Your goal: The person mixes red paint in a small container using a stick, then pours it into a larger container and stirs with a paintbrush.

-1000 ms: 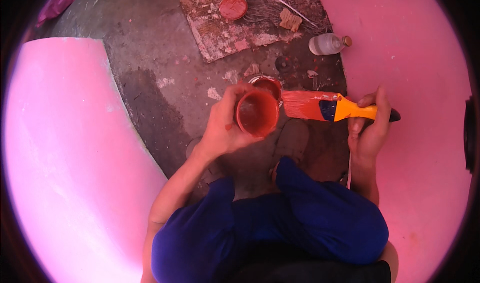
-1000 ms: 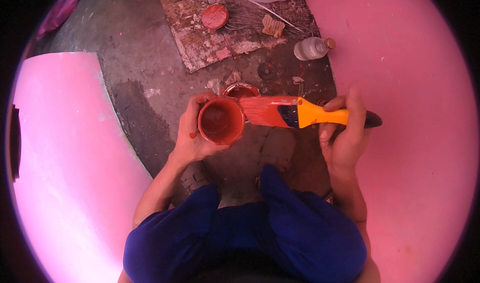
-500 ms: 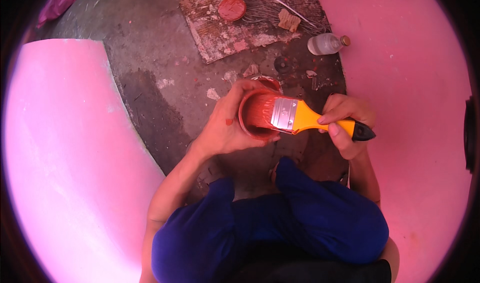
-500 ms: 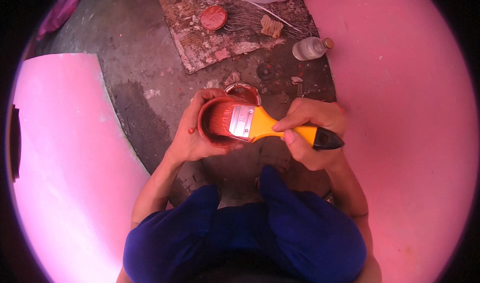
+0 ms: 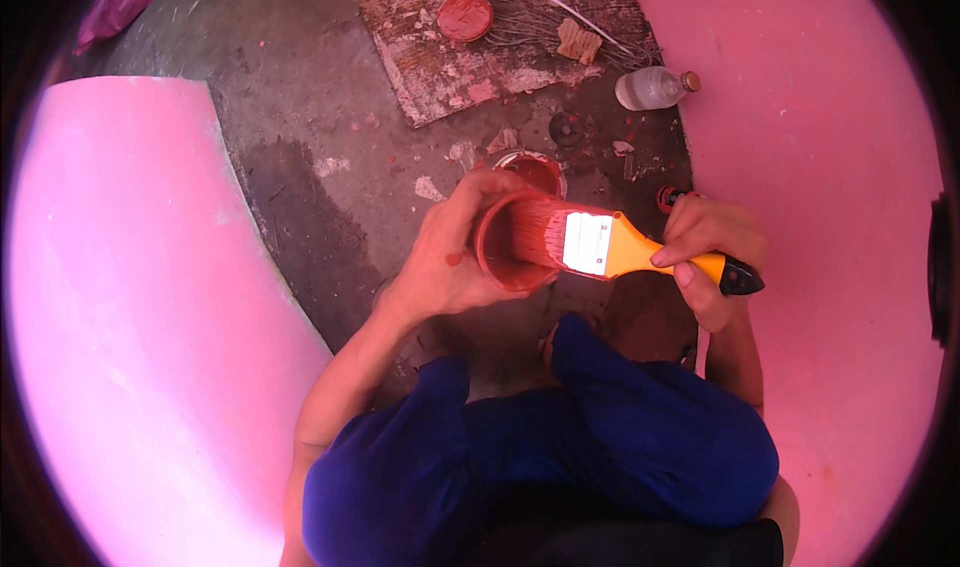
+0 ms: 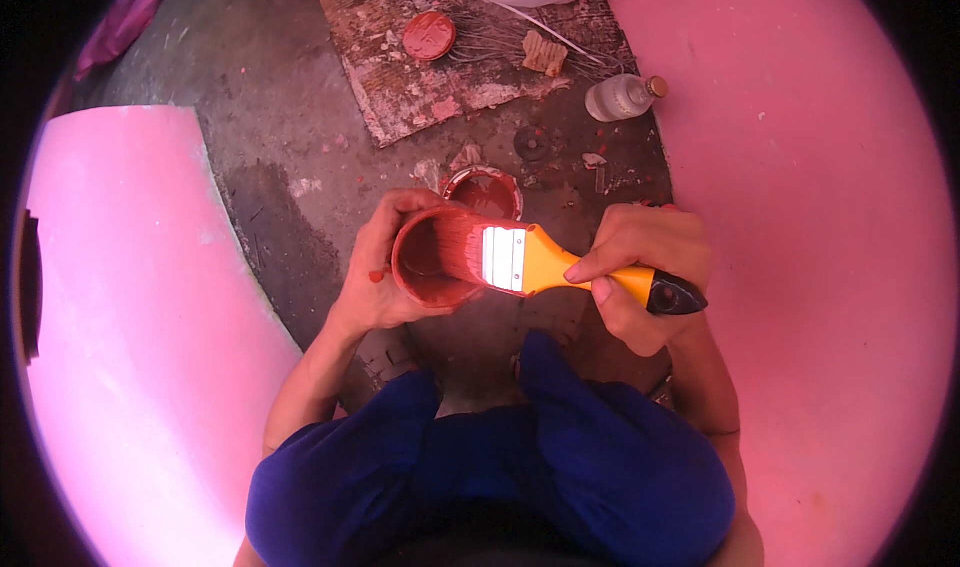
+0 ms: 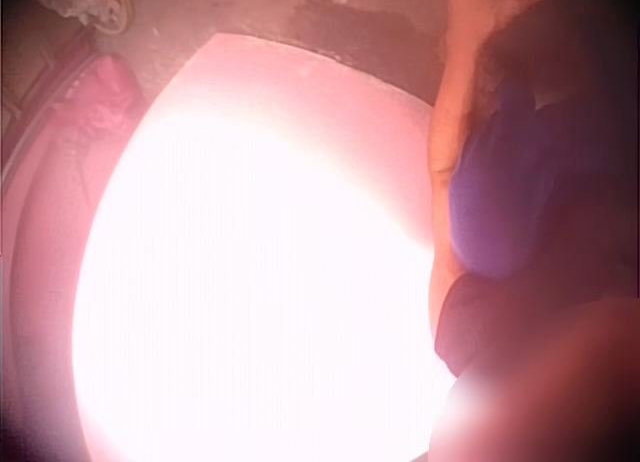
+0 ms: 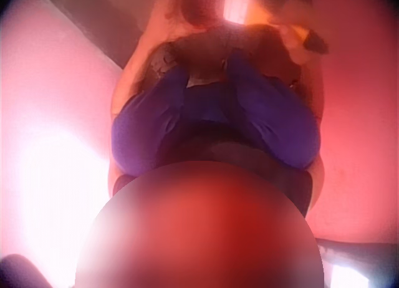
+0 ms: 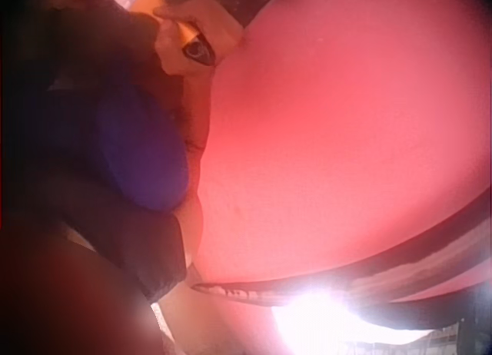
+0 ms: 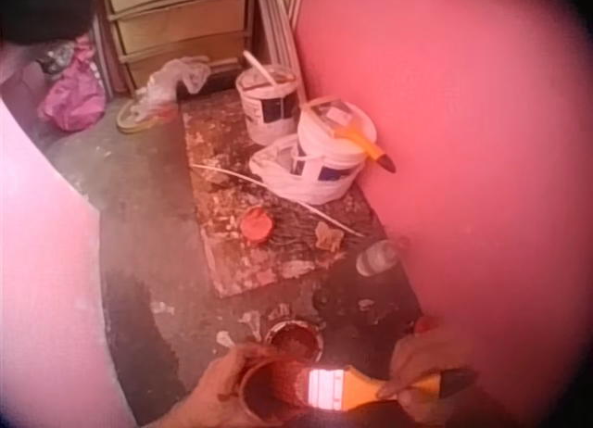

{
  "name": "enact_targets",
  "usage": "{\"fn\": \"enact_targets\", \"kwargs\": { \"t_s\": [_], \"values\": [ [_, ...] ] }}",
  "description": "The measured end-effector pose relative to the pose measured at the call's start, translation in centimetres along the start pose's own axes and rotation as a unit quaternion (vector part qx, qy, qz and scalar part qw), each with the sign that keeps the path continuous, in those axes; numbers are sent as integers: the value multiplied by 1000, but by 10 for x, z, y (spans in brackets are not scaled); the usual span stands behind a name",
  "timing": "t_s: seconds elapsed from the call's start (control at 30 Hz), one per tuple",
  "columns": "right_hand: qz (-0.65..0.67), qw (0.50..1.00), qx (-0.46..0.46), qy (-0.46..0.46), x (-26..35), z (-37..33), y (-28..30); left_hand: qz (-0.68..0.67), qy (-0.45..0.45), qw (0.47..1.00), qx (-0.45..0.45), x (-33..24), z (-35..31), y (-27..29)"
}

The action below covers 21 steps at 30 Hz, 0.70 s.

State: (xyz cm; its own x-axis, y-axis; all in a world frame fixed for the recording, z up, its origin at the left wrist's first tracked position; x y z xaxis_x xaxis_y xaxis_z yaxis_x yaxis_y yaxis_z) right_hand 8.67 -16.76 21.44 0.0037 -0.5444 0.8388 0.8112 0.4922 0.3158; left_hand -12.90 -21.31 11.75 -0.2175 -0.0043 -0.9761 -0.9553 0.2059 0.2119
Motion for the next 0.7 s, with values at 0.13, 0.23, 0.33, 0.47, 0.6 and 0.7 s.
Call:
{"fn": "enact_targets", "kwargs": {
  "t_s": [0.13, 0.23, 0.33, 0.47, 0.6, 0.7],
  "values": [
    [-10, 1000, -12, -6, 5, -2, 6, -9, 3, 1000, -5, 3, -2, 0],
    [-7, 1000, -9, -13, 4, -5, 12, -21, 6, 1000, -10, 6, -4, 1],
    [20, 997, -48, -49, -1, -15, 27, -32, 10, 999, -13, 10, -4, 3],
    [66, 964, -169, -193, -12, -36, 46, -27, 30, 999, -25, 17, -4, 7],
    [100, 926, -231, -282, -27, -47, 36, 23, 39, 999, -16, 19, 2, -1],
    [107, 896, -255, -348, -37, -48, 18, -6, 23, 1000, -16, 13, 5, -7]
  ]
}}
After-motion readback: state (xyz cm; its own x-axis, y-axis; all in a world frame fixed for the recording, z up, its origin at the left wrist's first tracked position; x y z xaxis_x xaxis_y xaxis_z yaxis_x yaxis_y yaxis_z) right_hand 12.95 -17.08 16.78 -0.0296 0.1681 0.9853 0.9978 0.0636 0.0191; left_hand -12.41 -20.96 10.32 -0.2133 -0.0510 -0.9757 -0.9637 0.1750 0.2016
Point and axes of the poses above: each hand's wrist, its own z-axis towards the middle knuckle, its own y-axis out of the back of the hand, x = y × z, the point moved 8 cm from there along z, towards the middle knuckle, and after that the axes turned 11 degrees about y, right-handed, at the moved point
